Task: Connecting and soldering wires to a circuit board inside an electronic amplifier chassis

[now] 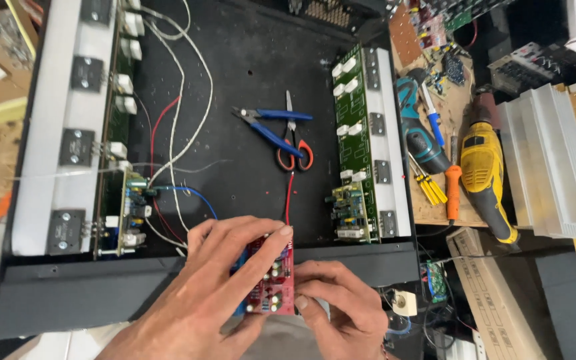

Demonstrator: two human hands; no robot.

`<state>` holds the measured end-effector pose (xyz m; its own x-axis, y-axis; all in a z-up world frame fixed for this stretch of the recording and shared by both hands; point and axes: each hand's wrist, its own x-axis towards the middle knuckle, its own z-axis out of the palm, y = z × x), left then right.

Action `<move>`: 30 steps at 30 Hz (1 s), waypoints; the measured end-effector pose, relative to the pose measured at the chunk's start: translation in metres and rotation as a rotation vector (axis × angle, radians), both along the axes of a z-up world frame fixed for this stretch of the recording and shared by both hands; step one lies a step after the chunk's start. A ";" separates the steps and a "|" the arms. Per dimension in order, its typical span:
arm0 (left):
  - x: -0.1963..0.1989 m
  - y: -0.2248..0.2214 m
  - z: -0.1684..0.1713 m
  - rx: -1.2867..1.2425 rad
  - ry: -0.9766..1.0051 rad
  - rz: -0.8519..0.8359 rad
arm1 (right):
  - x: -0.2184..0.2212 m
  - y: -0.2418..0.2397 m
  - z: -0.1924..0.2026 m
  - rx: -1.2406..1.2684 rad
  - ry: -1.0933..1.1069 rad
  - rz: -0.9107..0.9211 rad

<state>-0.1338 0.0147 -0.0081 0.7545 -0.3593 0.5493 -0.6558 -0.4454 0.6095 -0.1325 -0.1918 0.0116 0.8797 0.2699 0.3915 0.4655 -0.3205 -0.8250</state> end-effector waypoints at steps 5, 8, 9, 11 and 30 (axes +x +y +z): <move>-0.002 0.010 0.012 -0.181 0.234 -0.090 | 0.000 0.016 0.003 0.137 -0.061 -0.067; -0.003 0.007 0.017 -0.233 0.193 -0.050 | 0.001 0.023 -0.004 0.169 -0.062 -0.091; -0.004 0.009 0.018 -0.234 0.191 -0.049 | 0.002 0.025 -0.004 0.169 -0.065 -0.089; -0.007 0.009 0.019 -0.277 0.363 -0.033 | 0.002 0.028 -0.004 0.236 -0.060 -0.064; -0.001 0.011 0.025 -0.920 0.716 0.054 | 0.021 0.075 0.011 0.162 -0.268 -0.122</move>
